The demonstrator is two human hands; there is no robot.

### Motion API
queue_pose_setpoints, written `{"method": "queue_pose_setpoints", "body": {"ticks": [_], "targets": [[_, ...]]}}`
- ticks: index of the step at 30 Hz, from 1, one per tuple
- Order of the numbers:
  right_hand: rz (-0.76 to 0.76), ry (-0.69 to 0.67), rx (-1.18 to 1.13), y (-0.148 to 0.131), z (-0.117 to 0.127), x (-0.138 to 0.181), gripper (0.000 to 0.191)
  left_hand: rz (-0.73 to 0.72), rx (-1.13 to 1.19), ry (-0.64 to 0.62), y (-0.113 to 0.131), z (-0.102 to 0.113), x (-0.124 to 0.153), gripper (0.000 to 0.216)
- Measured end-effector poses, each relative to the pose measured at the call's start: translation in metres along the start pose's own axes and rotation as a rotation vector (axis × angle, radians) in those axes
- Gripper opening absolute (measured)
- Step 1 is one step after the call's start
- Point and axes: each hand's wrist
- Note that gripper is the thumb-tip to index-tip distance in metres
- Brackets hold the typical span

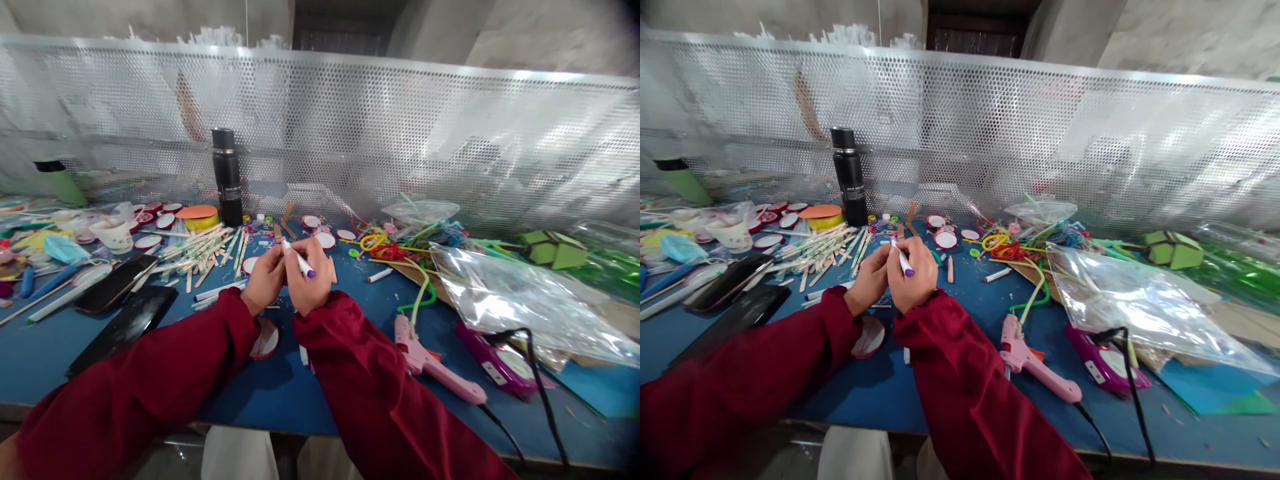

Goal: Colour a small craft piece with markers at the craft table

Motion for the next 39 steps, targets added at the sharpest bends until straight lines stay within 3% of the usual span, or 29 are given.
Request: {"method": "queue_pose_setpoints", "body": {"ticks": [27,39], "targets": [[-0.022,-0.014,0.002,0.0012,-0.0015,0.0013,0.011,0.013,0.006,0.004,-0.0004,0.0013,-0.0005,0.033],[-0.057,-0.003,-0.019,0.0042,-0.0014,-0.0028,0.010,0.083,0.054,-0.017,-0.0014,0.0016,-0.0009,0.037]]}}
Point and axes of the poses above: each hand's wrist, its own x-axis away from the middle knuckle, its own z-axis out of the back of the hand, y = z × x, and after that the axes turned 10 degrees about -y, right-handed
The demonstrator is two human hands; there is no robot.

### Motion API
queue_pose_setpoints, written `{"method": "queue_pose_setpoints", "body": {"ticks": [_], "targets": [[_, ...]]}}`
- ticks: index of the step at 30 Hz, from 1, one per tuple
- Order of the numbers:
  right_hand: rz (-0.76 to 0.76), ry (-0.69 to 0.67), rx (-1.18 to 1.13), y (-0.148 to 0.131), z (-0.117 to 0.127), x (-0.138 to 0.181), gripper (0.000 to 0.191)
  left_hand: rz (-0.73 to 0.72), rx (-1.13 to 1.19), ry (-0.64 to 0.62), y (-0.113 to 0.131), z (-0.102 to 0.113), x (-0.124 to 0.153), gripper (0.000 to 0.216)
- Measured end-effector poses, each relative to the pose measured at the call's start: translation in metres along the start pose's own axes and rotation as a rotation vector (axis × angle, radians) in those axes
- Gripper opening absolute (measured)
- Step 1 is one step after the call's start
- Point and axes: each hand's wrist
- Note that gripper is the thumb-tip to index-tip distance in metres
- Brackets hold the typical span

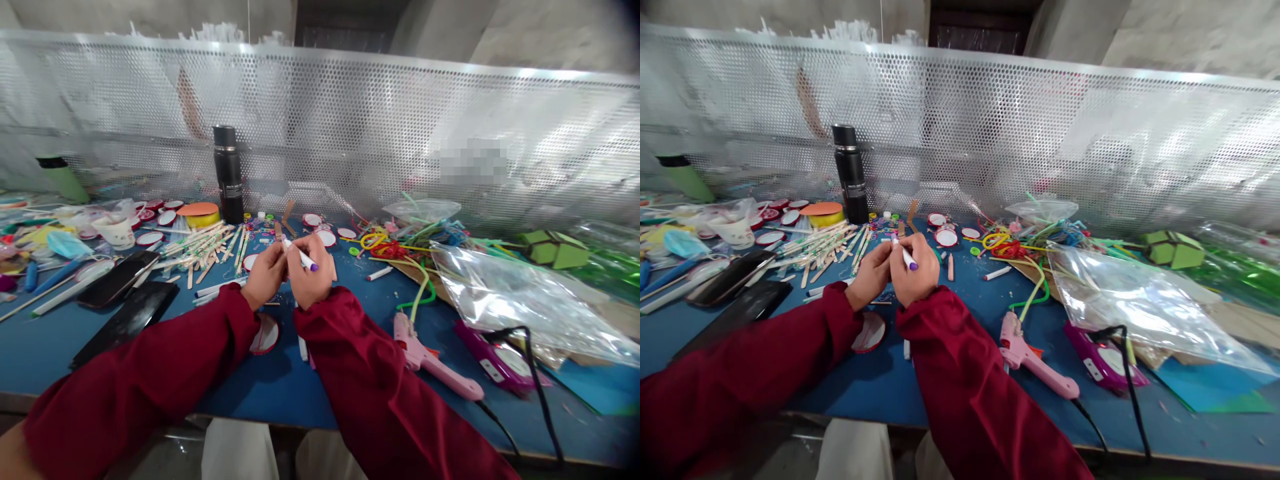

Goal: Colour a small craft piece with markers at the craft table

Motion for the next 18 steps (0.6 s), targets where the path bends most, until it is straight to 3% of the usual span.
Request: {"method": "queue_pose_setpoints", "body": {"ticks": [18], "targets": [[-0.014,-0.034,-0.148,0.004,0.000,-0.006,0.014,-0.058,-0.080,-0.031,-0.010,0.008,-0.006,0.036]]}}
Point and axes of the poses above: each hand's wrist, its own x-axis away from the middle knuckle, its own z-axis out of the back of the hand, y = z × x, and after that the axes turned 10 degrees about -y, right-handed
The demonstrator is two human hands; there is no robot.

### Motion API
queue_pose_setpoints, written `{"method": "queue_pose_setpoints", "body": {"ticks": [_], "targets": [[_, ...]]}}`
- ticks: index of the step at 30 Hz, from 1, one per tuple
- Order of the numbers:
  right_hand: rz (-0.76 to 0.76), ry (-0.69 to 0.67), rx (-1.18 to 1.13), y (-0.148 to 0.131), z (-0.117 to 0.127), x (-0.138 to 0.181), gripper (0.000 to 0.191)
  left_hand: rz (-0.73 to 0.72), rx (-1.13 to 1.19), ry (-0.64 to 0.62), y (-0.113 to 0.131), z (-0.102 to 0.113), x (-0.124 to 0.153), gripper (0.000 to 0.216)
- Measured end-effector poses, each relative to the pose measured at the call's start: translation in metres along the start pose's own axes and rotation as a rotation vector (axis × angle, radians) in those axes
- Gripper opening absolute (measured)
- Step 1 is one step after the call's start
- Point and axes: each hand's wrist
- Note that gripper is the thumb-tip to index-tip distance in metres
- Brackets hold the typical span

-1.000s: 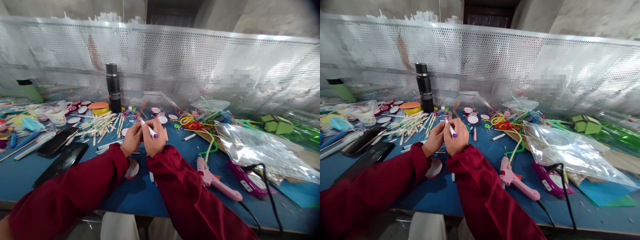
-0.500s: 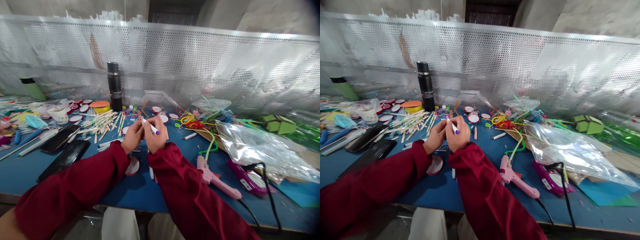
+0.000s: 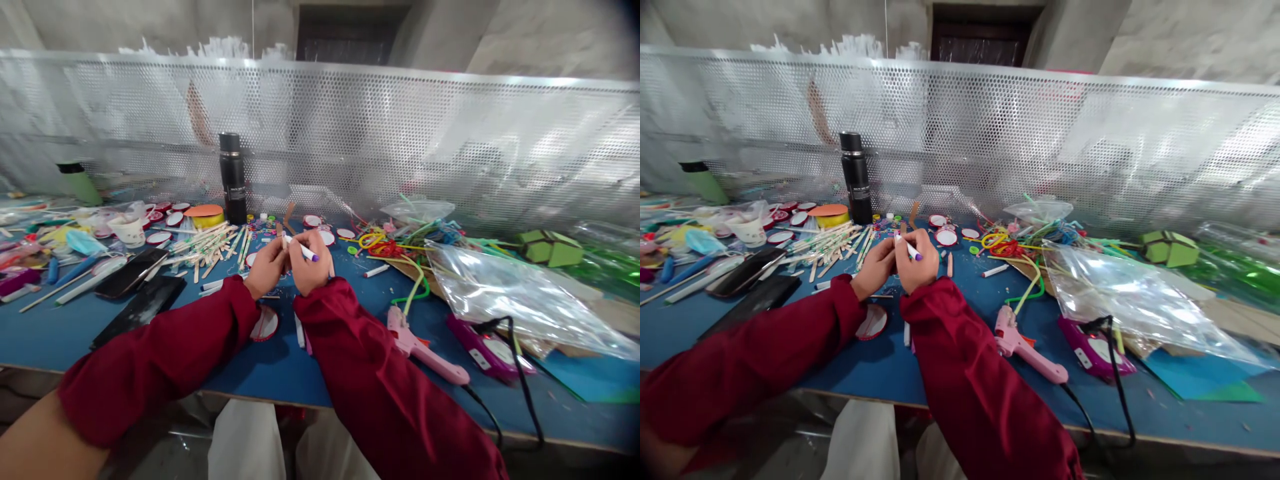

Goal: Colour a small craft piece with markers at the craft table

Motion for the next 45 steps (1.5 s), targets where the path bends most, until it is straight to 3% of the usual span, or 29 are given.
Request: {"method": "queue_pose_setpoints", "body": {"ticks": [35,45], "targets": [[-0.014,-0.002,-0.060,0.016,-0.015,-0.010,0.011,-0.024,-0.132,-0.080,-0.021,0.026,-0.014,0.020],[-0.010,0.004,-0.056,0.020,-0.018,-0.013,0.012,-0.016,-0.127,-0.068,-0.014,0.024,-0.014,0.013]]}}
Point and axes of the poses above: each hand's wrist, its own x-axis away from the middle knuckle, its own z-axis out of the back of the hand, y = z × x, and after that the axes turned 10 degrees about -y, right-handed
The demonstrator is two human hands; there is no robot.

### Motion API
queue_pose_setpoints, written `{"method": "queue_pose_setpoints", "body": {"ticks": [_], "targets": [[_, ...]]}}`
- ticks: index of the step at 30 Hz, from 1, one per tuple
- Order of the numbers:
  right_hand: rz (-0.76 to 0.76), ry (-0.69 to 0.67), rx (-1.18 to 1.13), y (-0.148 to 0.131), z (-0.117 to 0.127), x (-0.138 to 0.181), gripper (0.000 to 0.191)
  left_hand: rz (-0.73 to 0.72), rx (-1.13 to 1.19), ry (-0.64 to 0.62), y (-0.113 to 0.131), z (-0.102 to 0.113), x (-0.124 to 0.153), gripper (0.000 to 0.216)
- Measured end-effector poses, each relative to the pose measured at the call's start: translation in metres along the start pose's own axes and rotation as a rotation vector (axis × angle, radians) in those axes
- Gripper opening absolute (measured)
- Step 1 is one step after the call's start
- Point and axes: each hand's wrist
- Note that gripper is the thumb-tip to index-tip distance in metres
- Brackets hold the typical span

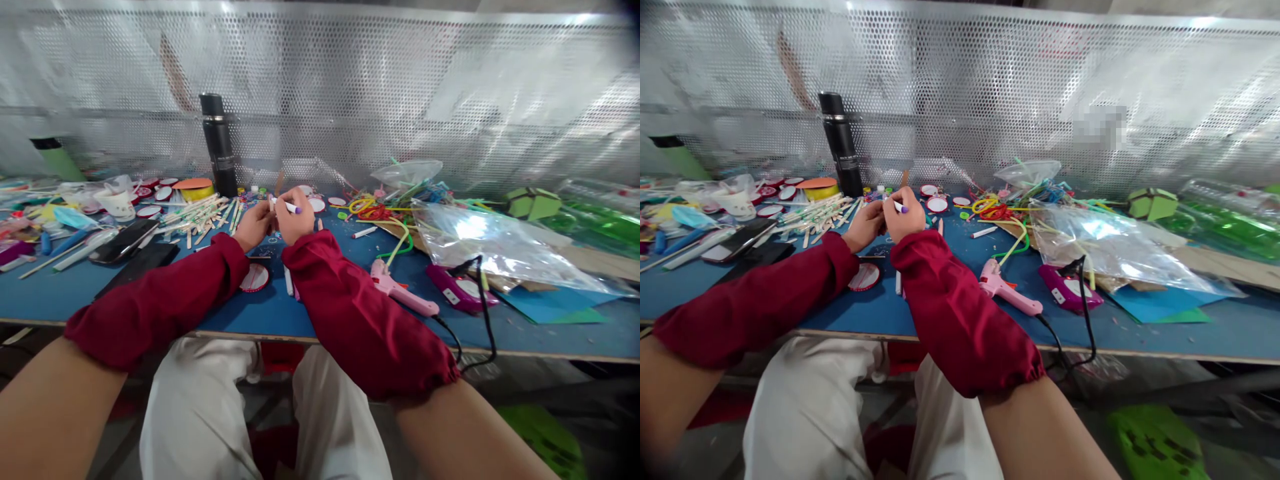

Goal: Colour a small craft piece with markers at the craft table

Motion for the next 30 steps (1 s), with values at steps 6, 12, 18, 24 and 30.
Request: {"method": "queue_pose_setpoints", "body": {"ticks": [6,12,18,24,30], "targets": [[0.039,0.001,-0.014,0.000,-0.003,-0.001,0.012,-0.017,-0.004,0.038,0.001,0.001,-0.003,0.013],[0.031,0.017,-0.020,0.002,-0.004,-0.001,0.010,-0.030,0.044,0.020,-0.003,0.000,-0.003,0.015],[0.035,0.024,-0.016,0.001,-0.002,0.001,0.010,-0.011,0.046,0.016,0.003,-0.002,0.001,0.015],[0.011,0.006,-0.011,0.001,-0.002,0.002,0.010,0.030,0.085,0.036,0.007,-0.008,0.002,0.015],[0.001,0.011,0.000,0.003,-0.002,0.003,0.012,0.032,0.021,0.044,0.002,-0.008,0.002,0.017]]}}
Point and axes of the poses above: each hand's wrist, its own x-axis away from the middle knuckle, its own z-axis out of the back of the hand, y = z × x, and after that the axes turned 10 degrees about -y, right-handed
